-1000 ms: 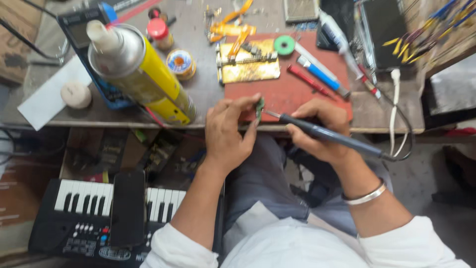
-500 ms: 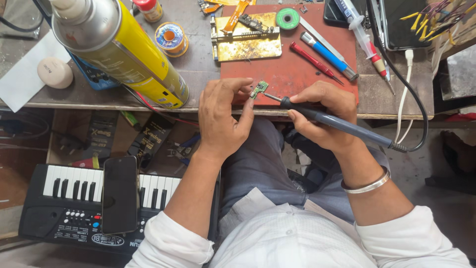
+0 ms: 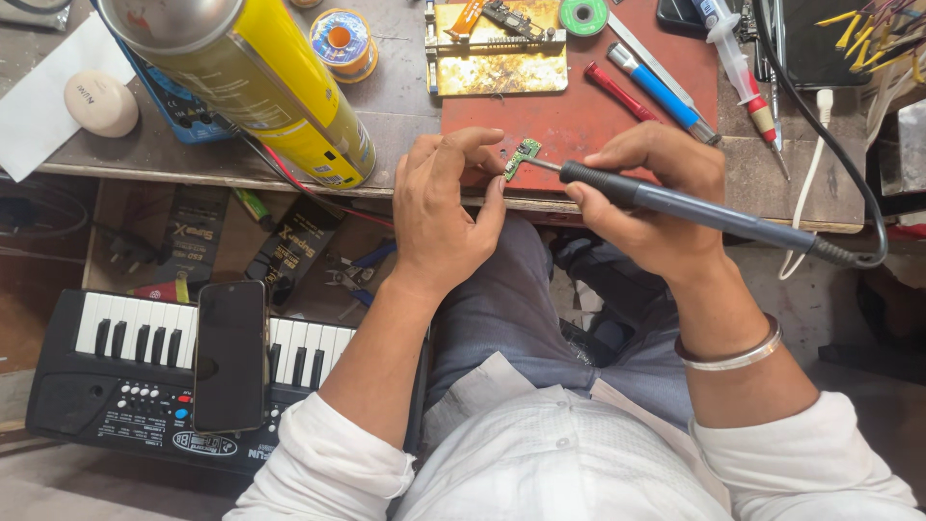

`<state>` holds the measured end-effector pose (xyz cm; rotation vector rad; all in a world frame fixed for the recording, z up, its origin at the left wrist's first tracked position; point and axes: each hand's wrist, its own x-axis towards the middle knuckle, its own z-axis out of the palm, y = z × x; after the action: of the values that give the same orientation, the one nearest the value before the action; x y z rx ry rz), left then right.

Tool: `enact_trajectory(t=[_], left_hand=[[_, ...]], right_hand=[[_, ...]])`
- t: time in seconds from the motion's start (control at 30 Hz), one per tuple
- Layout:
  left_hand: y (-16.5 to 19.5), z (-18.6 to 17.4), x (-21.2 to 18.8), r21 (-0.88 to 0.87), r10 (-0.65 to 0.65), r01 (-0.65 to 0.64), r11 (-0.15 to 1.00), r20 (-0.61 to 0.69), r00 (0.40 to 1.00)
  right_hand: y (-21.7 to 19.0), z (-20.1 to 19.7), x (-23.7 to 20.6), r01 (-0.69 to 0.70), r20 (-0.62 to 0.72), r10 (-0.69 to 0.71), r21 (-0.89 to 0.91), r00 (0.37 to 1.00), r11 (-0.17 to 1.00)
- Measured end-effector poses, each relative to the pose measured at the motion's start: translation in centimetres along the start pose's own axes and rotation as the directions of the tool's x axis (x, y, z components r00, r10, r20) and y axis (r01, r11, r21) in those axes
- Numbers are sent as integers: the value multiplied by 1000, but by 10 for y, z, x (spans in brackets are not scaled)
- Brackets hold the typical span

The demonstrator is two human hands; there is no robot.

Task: The person solders a small green circuit board on a repair bench, holding the board with one hand while applying a soldering iron to its contacts. They use a blue-handled tool to position components, occasionally reposition the board, and continue soldering different points on the board throughout the episode.

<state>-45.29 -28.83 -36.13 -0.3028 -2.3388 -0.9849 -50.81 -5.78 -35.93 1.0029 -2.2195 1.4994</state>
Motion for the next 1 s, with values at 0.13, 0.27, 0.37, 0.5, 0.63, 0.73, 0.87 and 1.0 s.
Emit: enact_trajectory(t=[0.13, 0.27, 0.37, 0.5, 0.63, 0.73, 0.87, 1.0], left_hand=[[0, 2, 2, 15, 1, -1, 1000, -11, 1000], [-3, 3, 2, 13, -22, 22, 1000, -8, 1000], [-5, 5, 2, 9, -21, 21, 1000, -17, 1000], [-6, 6, 0, 1, -31, 31, 1000, -20, 999], [-8, 7, 0, -4, -26, 26, 1000, -25, 999], [-8, 8, 0, -6, -18, 18, 1000, -26, 999], [-8, 8, 0, 1, -15, 15, 1000, -30, 999], [-7, 8, 1, 0, -22, 22, 1000, -24, 999]], right_hand=[[8, 7, 6, -39, -41, 39, 1, 998, 999], [14, 14, 6, -105, -25, 107, 66, 994, 992], [17, 13, 4, -103, -6, 104, 89, 995, 991], [19, 14, 4, -101, -1, 102, 103, 995, 989], [20, 14, 3, -111, 8, 110, 95, 994, 989], [21, 14, 3, -104, 9, 104, 111, 995, 988], [22, 14, 4, -94, 15, 93, 115, 996, 989], [22, 14, 5, -118, 20, 116, 123, 993, 985]])
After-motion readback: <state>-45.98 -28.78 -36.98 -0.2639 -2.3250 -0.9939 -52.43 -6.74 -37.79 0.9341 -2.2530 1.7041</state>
